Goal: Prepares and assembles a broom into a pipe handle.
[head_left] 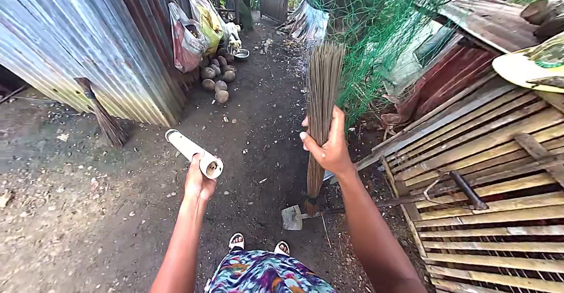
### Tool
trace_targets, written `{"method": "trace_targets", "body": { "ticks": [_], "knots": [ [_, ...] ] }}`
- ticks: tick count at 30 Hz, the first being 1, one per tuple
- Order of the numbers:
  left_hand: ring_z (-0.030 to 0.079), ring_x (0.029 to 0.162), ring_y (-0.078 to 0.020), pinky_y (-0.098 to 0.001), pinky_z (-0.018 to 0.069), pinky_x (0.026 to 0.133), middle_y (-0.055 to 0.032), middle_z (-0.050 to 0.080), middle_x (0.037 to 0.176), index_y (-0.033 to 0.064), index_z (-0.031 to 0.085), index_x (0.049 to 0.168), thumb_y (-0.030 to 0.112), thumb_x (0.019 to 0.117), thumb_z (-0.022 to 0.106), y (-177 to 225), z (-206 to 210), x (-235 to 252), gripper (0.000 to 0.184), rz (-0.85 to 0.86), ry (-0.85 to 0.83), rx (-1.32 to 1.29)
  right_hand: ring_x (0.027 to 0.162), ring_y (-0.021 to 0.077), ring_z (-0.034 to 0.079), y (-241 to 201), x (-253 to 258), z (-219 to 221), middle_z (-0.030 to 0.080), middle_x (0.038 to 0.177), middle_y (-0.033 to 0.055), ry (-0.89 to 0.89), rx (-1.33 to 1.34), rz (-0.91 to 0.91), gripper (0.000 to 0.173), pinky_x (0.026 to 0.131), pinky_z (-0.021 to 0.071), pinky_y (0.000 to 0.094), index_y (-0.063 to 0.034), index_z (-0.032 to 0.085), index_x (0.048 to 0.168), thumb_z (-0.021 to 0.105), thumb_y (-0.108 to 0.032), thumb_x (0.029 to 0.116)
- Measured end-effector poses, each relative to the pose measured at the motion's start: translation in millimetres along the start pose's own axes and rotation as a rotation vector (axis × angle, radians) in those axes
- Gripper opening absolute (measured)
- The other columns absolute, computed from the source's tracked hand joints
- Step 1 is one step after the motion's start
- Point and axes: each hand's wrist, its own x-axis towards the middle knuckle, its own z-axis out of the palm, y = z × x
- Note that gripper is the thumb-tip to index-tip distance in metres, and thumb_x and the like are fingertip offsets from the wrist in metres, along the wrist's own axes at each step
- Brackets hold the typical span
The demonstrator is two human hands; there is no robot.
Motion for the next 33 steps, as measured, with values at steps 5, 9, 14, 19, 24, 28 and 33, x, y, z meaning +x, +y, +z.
{"method": "trace_targets", "body": {
  "ticks": [5,9,14,19,24,28,33],
  "knots": [
    [0.067,0.076,-0.0151,-0.031,0.0586,0.067,-0.0044,0.064,0.088,0.0165,0.05,0.111,0.032,0.1087,0.041,21,33,3,0.018,0.053,-0.08,-0.044,0.05,0.0062,0.057,-10,-7,22,0.055,0.067,-0.0029,-0.095,0.095,0.089,0.06,0.052,0.0561,0.027,0.0046,0.035,0.143,0.056,-0.032,0.0997],
    [0.068,0.081,-0.0147,-0.0299,0.0587,0.068,-0.0046,0.065,0.092,0.0165,0.052,0.113,0.034,0.1071,0.045,41,58,-11,0.02,0.086,-0.149,-0.051,0.05,0.0044,0.047,-15,-24,41,0.05,0.067,-0.0041,-0.3,0.203,0.103,0.071,0.05,0.0486,0.0272,0.0027,0.044,0.138,0.042,-0.059,0.1037],
    [0.068,0.083,-0.0146,-0.0303,0.0589,0.072,-0.0041,0.067,0.095,0.0158,0.054,0.113,0.035,0.1063,0.047,57,74,-31,0.022,0.138,-0.254,-0.053,0.066,0.0124,0.064,-28,-44,63,0.068,0.079,0.0093,-0.359,-0.103,-0.025,0.075,0.063,0.0562,0.0318,0.0072,0.054,0.137,0.033,-0.057,0.1065],
    [0.069,0.081,-0.0144,-0.0311,0.0593,0.072,-0.0051,0.067,0.092,0.0128,0.055,0.112,0.033,0.1068,0.046,55,76,-36,0.023,0.195,-0.26,-0.016,0.066,0.0239,0.067,-24,-56,65,0.069,0.077,0.0112,-0.413,-0.245,-0.007,0.055,0.062,0.0565,0.0414,0.0003,0.059,0.137,0.04,-0.043,0.1089],
    [0.069,0.085,-0.0152,-0.0326,0.0596,0.075,-0.0058,0.067,0.096,0.0126,0.052,0.118,0.032,0.1068,0.048,45,72,-33,0.023,0.223,-0.261,0.001,0.065,0.0248,0.067,-23,-60,64,0.069,0.077,0.0116,-0.422,-0.261,0.014,0.053,0.062,0.0566,0.0421,0.0008,0.059,0.137,0.042,-0.041,0.1087],
    [0.07,0.087,-0.0165,-0.0331,0.0601,0.076,-0.0072,0.068,0.098,0.0121,0.05,0.123,0.028,0.1072,0.049,40,70,-36,0.022,0.235,-0.246,0.017,0.066,0.0283,0.069,-24,-64,69,0.07,0.077,0.0125,-0.411,-0.356,0.033,0.05,0.061,0.0572,0.0452,-0.0014,0.059,0.138,0.043,-0.039,0.1087],
    [0.07,0.083,-0.0171,-0.0344,0.0606,0.073,-0.0071,0.067,0.096,0.0113,0.048,0.124,0.025,0.1066,0.05,38,66,-37,0.022,0.288,-0.236,0.07,0.069,0.0337,0.072,-29,-68,73,0.073,0.085,0.0152,-0.432,-0.561,0.03,0.049,0.06,0.0581,0.0484,-0.0047,0.061,0.14,0.045,-0.038,0.1079]
  ]
}}
